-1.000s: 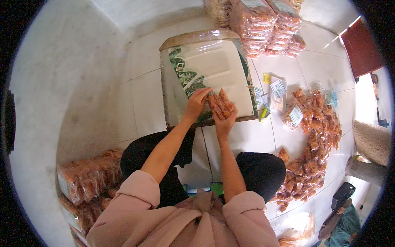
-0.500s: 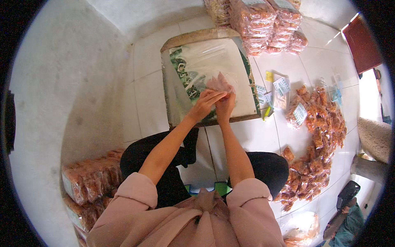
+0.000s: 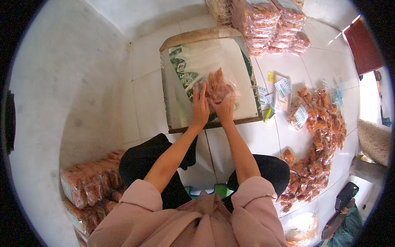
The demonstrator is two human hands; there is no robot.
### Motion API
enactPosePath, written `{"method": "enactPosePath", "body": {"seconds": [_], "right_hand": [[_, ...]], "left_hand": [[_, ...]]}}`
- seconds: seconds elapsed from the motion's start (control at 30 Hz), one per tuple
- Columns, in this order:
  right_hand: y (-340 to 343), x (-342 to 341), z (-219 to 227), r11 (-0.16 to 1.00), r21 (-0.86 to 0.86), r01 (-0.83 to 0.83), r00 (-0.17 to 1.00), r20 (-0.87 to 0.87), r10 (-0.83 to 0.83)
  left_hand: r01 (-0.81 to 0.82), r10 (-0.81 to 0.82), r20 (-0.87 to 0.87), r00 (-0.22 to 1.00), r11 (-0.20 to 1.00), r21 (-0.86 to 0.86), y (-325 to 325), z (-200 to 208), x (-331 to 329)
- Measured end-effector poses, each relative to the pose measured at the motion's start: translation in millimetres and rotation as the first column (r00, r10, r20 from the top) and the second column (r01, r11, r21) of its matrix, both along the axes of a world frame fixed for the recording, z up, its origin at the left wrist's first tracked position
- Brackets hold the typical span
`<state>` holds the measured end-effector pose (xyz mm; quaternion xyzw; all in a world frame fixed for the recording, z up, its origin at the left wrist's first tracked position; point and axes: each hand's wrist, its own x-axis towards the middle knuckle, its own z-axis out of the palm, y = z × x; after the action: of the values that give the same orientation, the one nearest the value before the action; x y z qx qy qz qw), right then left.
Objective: The person picks up several small packets of snacks from a pile on the tiled floor and puts them into a larger plastic bag by hand, then flattens the bag on a wooden board to organize the contents.
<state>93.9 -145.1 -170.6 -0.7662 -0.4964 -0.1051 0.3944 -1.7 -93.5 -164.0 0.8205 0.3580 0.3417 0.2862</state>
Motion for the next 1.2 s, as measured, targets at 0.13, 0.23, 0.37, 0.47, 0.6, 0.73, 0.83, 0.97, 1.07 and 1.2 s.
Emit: {"method": "enactPosePath", "body": {"seconds": [0.13, 0.23, 0.37, 0.47, 0.6, 0.73, 0.83, 0.97, 1.07, 1.2], "right_hand": [[-15, 2, -19, 0.995, 0.104, -0.005, 0.963, -0.266, 0.032], [-7, -3, -10, 0.998, 0.064, 0.003, 0.955, -0.295, 0.016], [13, 6, 2, 0.967, 0.23, 0.115, 0.977, -0.203, -0.067], [19, 7, 9, 0.994, -0.003, 0.114, 0.988, -0.107, -0.113], [12, 6, 17, 0.997, 0.04, -0.059, 0.998, 0.023, 0.059], [4, 5, 22, 0.985, 0.049, -0.165, 0.981, -0.097, 0.169], [7, 17, 15, 0.992, 0.014, -0.124, 0.992, 0.002, 0.124], [46, 8, 46, 0.872, 0.445, -0.202, 0.687, -0.571, 0.45], [58, 9, 57, 0.936, 0.279, -0.213, 0.844, -0.43, 0.321], [72, 27, 51, 0.985, -0.167, 0.03, 0.963, 0.269, 0.016]], "left_hand": [[0.166, -0.15, 0.156, 0.976, 0.982, -0.09, 4, -3, 6], [0.216, -0.196, 0.163, 0.967, 0.969, -0.118, 9, -2, -6], [0.36, -0.301, 0.25, 0.92, 0.902, -0.24, -2, 8, -6], [0.377, -0.319, 0.236, 0.918, 0.888, -0.263, -2, 9, -6], [0.403, -0.328, 0.287, 0.9, 0.875, -0.266, 9, 5, -8], [0.393, -0.311, 0.296, 0.903, 0.876, -0.279, 5, 10, -12], [0.444, -0.36, 0.31, 0.88, 0.854, -0.271, 0, 17, -10], [0.483, -0.431, 0.241, 0.87, 0.843, -0.236, 6, 26, -27], [0.461, -0.415, 0.221, 0.883, 0.855, -0.239, 12, 29, -37], [0.448, -0.391, 0.262, 0.883, 0.868, -0.215, 0, 27, -47]]}}
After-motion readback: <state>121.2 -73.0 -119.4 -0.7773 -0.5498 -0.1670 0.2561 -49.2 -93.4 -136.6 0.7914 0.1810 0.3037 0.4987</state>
